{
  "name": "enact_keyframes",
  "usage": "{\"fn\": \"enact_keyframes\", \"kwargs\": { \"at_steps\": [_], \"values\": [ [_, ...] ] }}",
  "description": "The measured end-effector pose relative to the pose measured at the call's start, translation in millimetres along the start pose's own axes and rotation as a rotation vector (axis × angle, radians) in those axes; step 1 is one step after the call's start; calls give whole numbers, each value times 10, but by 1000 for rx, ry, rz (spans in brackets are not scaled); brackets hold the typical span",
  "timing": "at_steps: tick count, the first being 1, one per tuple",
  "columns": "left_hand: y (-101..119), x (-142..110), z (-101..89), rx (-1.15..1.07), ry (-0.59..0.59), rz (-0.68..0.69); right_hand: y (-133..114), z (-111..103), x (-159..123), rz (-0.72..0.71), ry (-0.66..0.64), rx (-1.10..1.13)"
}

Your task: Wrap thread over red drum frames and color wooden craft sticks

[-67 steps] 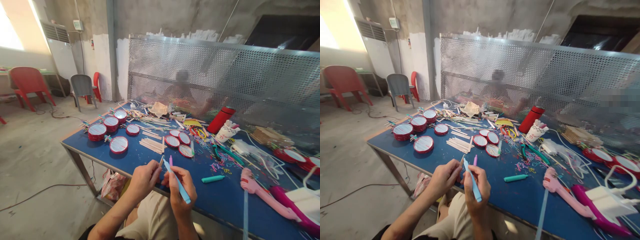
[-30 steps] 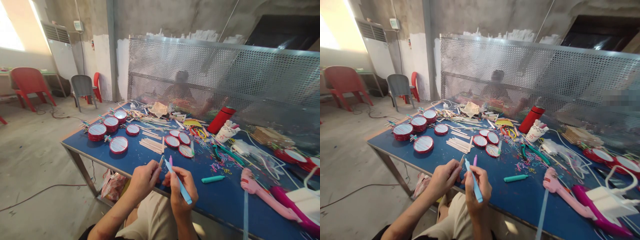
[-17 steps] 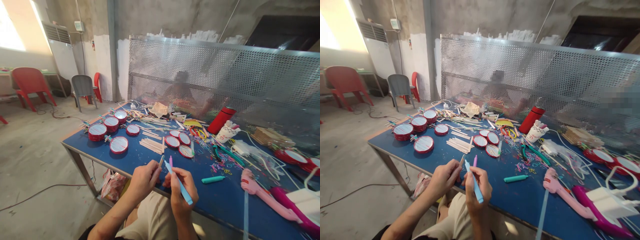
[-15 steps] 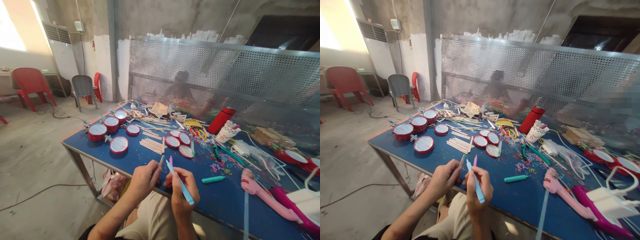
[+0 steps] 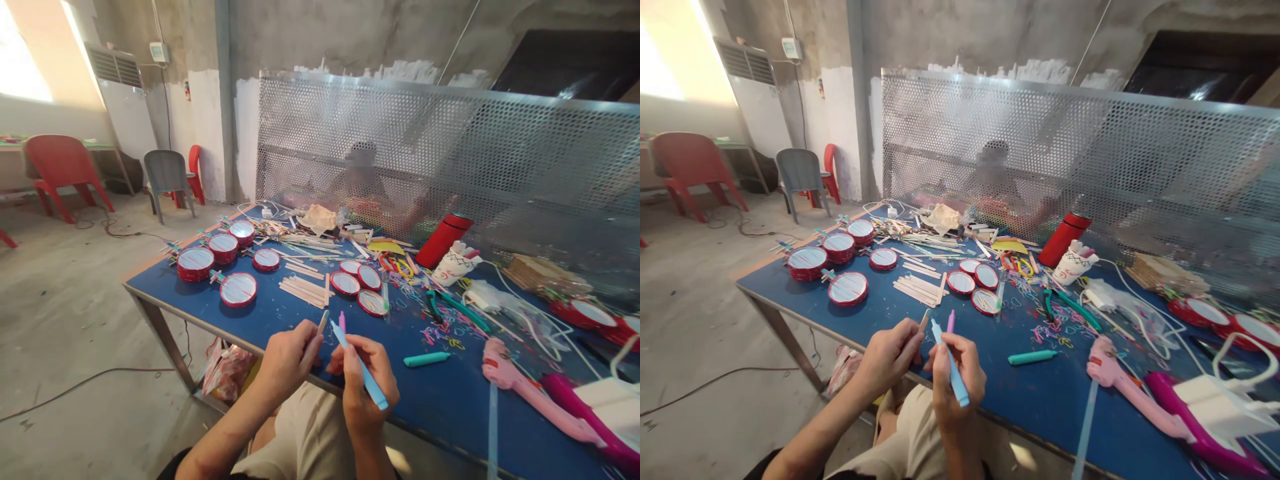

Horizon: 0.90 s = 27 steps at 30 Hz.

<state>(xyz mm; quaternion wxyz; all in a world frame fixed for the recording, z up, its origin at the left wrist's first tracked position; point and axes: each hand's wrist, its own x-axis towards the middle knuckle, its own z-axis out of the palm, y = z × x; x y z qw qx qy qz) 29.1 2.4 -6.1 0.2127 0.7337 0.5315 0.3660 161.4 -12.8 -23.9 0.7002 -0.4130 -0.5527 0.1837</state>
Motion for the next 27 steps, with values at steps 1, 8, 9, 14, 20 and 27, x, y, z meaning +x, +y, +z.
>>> {"fn": "enact_keyframes", "kwargs": {
  "at_steps": [1,8,9,14,20,27],
  "values": [
    [-1,-1,0,1,-1,-2,-6,0,0,-5,3,4],
    [0,0,-2,-16,-23,-13,-1,-15,10,-46,-64,-32],
    [1,0,-1,-22,-25,-15,5,-17,10,-55,-67,-37],
    [3,-6,1,-11,-14,-7,1,-16,0,-52,-28,-39],
    [-14,-1,17,-11,-15,-6,-25,-12,6,-60,-30,-30],
    [-19,-2,19,-20,-24,-18,21,-15,3,-60,-46,-45]
  ]
}}
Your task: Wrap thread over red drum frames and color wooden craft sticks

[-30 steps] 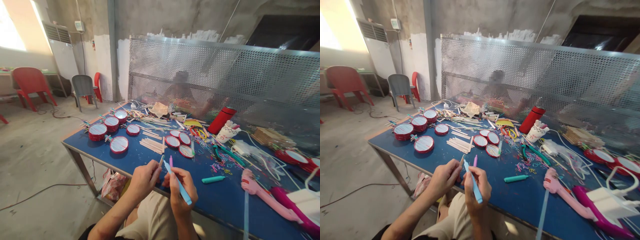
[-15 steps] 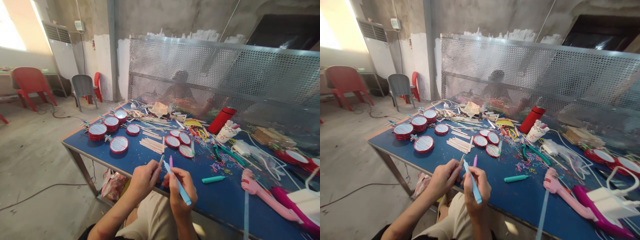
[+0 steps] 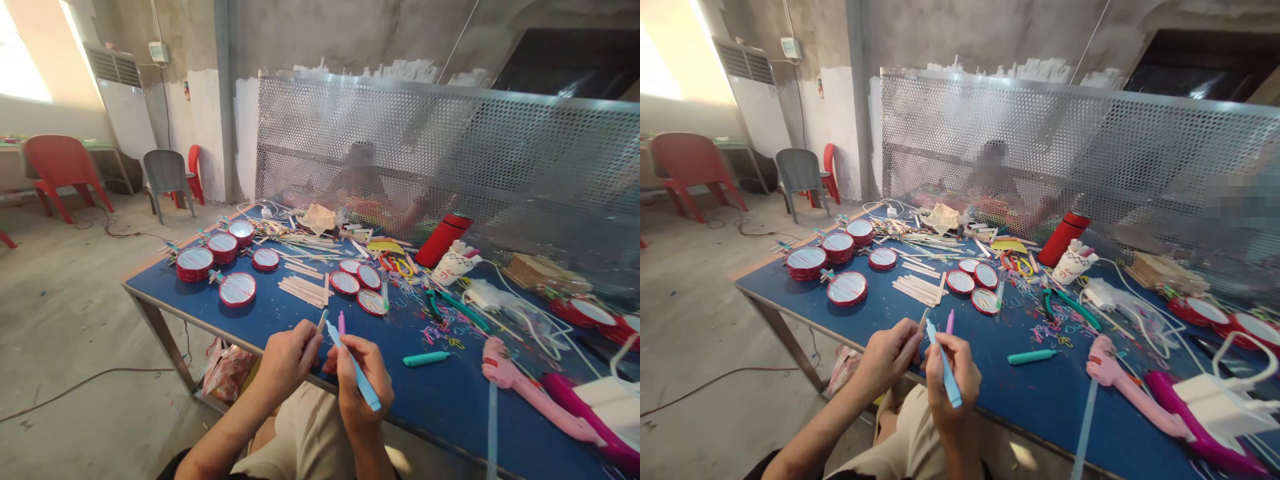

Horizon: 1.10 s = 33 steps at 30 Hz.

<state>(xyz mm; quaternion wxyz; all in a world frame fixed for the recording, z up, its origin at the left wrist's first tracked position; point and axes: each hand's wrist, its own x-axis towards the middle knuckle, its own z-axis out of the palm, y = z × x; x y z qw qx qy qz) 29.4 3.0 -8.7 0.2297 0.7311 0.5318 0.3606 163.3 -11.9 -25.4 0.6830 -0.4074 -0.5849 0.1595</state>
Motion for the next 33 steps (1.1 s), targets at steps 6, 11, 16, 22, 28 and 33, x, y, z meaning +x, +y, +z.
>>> {"fn": "enact_keyframes", "kwargs": {
  "at_steps": [6,11,16,22,28,33],
  "values": [
    [-10,-6,1,9,24,25,-29,6,-1,6,38,22],
    [-5,3,2,9,27,33,-24,1,1,-16,-9,-7],
    [4,-1,-6,14,39,38,-18,17,6,-6,51,55],
    [-3,11,4,6,13,17,-2,15,6,-4,11,38],
    [5,-2,-7,0,12,16,35,11,-4,16,44,57],
    [-5,-2,2,4,17,14,37,13,4,-13,2,34]
  ]
}}
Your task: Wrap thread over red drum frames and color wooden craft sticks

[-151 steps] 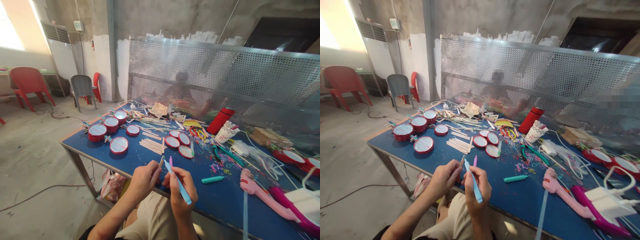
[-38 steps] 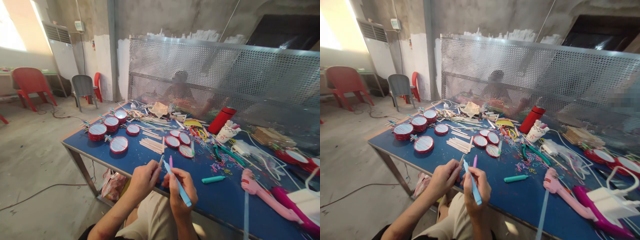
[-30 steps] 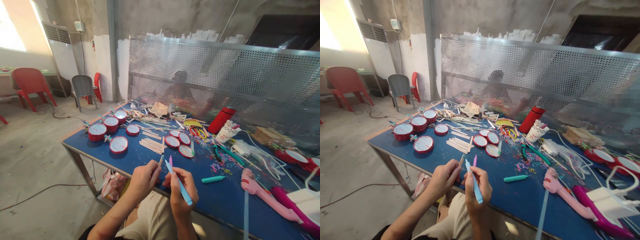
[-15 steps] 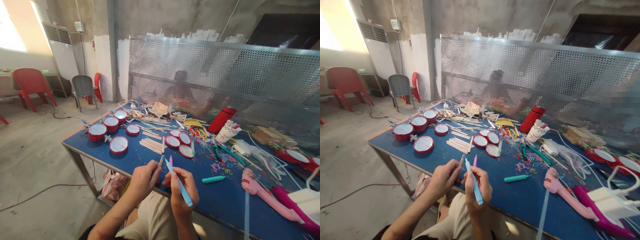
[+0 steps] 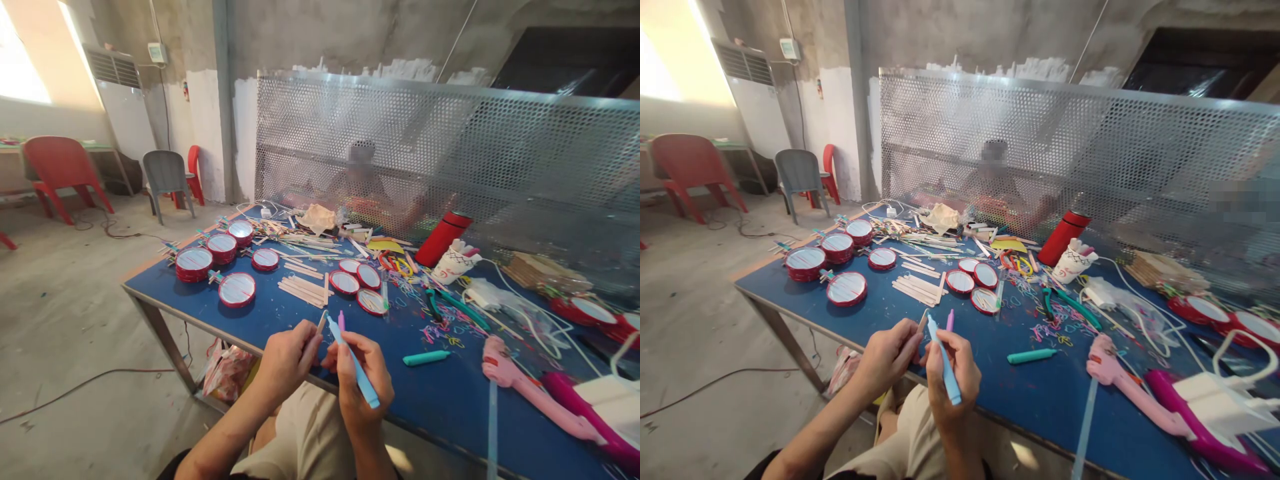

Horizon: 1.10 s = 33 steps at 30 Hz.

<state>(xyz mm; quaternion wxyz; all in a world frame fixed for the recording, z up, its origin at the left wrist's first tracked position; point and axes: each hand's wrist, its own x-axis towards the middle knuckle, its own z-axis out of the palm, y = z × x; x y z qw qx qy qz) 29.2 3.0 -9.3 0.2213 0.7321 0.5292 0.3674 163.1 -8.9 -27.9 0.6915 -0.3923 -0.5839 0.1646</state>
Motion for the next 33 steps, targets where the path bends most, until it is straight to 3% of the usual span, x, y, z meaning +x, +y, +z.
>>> {"fn": "enact_keyframes", "kwargs": {
  "at_steps": [9,15,22,28,33],
  "values": [
    [14,-6,-8,18,20,23,-63,21,19,57,60,28],
    [8,1,-1,43,31,20,-25,3,9,14,-9,1],
    [7,-6,8,30,28,27,-40,28,16,80,77,25],
    [21,-1,0,44,39,24,-9,-7,-9,55,4,-8],
    [24,-2,-2,27,33,27,-39,8,16,46,41,17]
  ]
}}
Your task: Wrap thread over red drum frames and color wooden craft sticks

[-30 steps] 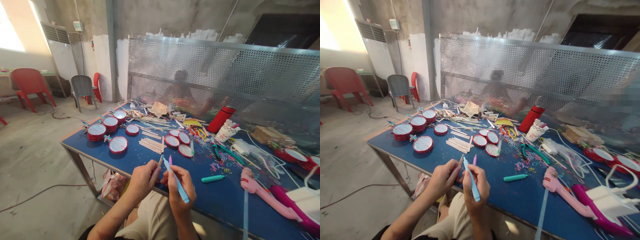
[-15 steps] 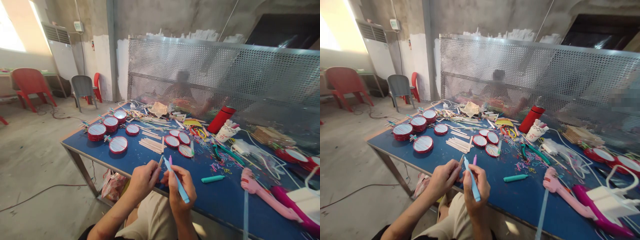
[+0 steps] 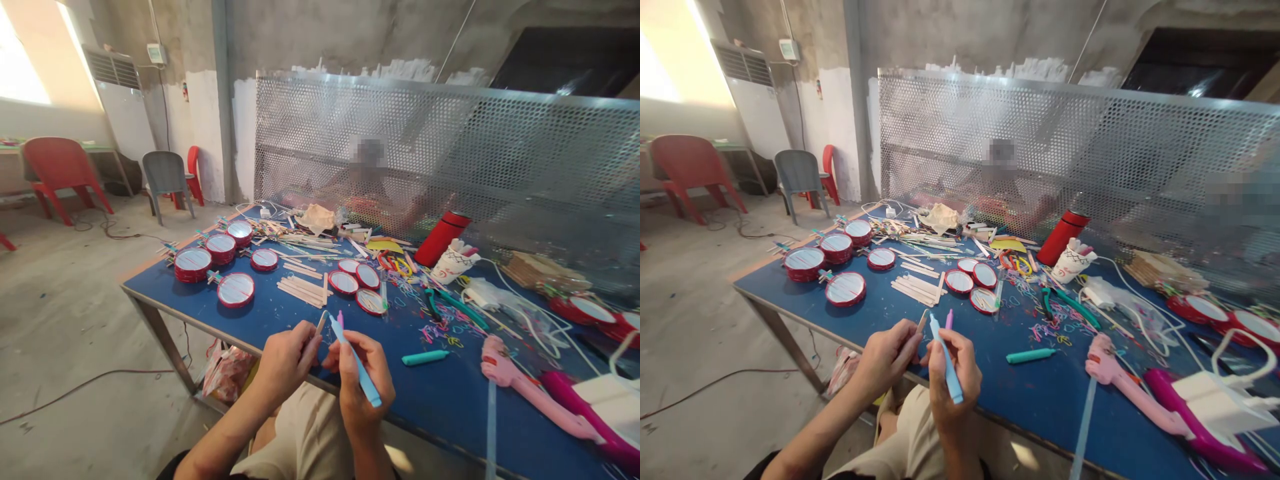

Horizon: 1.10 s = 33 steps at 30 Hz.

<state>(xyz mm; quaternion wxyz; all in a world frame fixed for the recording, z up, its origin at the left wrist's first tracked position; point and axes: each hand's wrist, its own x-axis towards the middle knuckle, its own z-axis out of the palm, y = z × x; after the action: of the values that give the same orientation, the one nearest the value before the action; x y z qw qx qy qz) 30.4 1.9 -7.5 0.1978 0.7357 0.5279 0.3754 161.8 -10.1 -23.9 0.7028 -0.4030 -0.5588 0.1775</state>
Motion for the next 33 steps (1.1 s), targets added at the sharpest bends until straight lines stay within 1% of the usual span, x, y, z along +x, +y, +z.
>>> {"fn": "enact_keyframes", "kwargs": {
  "at_steps": [2,6,12,17,22,28,33],
  "values": [
    [0,0,-2,-3,5,6,-12,9,5,-5,5,20],
    [10,0,-12,-16,1,0,-15,5,2,-31,-38,37],
    [24,-2,-23,-10,-2,-7,-24,-7,-8,6,-14,21],
    [17,-4,-18,-24,-7,-15,-40,-1,3,1,-49,2],
    [13,-6,-20,-12,-6,-4,-39,0,6,10,-16,3],
    [15,-5,-20,-9,-5,8,-50,-11,10,-16,-47,0],
    [27,1,-25,-1,-5,7,-59,-3,6,13,-7,20]
  ]
}}
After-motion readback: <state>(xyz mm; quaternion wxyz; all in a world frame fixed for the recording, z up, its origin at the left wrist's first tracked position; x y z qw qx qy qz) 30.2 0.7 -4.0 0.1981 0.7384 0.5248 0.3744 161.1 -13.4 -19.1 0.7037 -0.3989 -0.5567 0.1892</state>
